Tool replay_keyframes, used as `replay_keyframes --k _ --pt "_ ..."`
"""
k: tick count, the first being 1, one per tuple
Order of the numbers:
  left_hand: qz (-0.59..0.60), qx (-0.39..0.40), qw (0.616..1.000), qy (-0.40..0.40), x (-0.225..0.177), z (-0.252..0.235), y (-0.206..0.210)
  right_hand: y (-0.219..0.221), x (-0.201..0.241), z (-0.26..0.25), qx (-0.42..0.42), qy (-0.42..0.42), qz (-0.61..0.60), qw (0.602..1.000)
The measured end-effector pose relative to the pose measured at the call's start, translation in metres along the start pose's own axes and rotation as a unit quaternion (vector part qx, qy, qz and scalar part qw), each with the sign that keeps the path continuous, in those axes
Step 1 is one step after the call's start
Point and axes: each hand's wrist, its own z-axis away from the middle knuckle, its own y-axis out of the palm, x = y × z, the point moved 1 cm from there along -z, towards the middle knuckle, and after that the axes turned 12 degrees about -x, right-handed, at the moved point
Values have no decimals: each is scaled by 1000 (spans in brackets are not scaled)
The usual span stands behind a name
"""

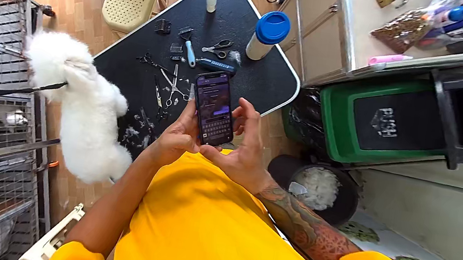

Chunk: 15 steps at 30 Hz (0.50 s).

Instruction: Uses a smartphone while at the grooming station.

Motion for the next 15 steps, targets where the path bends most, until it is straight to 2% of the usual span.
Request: replay_keyframes --k 3,7,9,11,13,15 --pt "8 5 1000 -22 10 -7 -2 3 -6 -4 34 106 3 994" --pt "-8 9 997 -76 23 -20 -8 12 -23 -6 40 162 1 986" --pt "-68 -20 992 -100 26 -25 -10 18 -39 -6 20 171 -16 985" --pt "-169 -88 975 -112 24 -28 -7 23 -59 -8 0 176 -3 984" --pt "-271 -151 946 -90 17 -26 -4 26 -88 -14 -18 179 37 983" --pt "-318 -172 932 -38 -4 -18 0 27 -127 -24 -36 175 78 981"
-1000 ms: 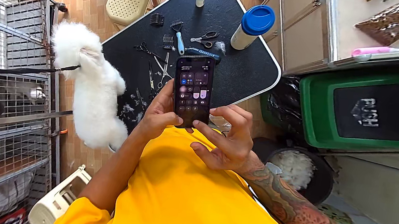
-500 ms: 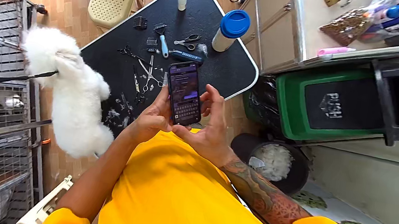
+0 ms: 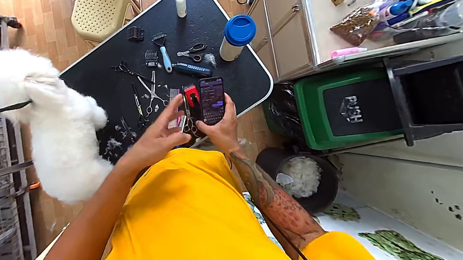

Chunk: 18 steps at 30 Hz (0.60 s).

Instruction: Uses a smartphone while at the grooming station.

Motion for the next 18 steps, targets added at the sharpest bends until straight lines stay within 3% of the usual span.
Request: replay_keyframes --k 4,7,10,13,18 --pt "-7 -46 990 134 -51 20 -46 0 -59 -44 -27 34 70 997" --pt "46 -87 984 152 -57 32 -73 3 -85 -81 -63 70 123 988" --pt "100 -122 983 93 -7 40 -84 10 -104 -113 -130 83 162 975" --pt "129 -167 977 -38 68 57 -81 13 -108 -132 -143 95 186 967" --pt "99 -286 922 -240 178 129 -78 17 -107 -138 -125 89 252 955"
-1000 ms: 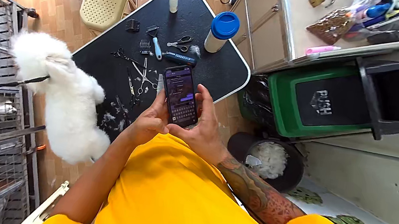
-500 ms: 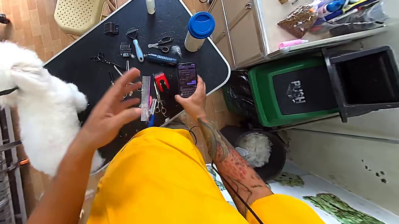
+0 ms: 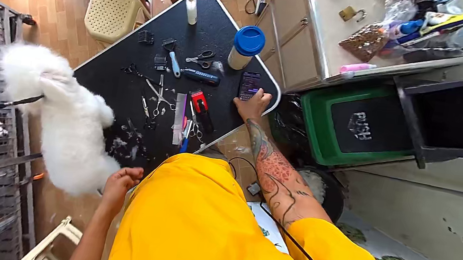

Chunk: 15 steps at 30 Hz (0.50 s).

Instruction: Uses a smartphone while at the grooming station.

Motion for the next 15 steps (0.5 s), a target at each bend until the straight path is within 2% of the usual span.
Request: replay_keyframes --k 4,7,9,12,15 --pt "-51 -100 988 -106 87 17 -61 5 -12 4 13 -60 40 997" --pt "-43 -203 960 -190 128 18 -96 9 -14 4 25 -77 63 995" --pt "21 -265 946 -186 138 8 -112 3 -9 10 31 -66 70 995" --pt "105 -299 938 -142 136 -9 -122 -13 4 40 20 -47 39 998" --pt "124 -320 930 -128 122 -28 -120 -29 26 90 61 -122 -36 990"
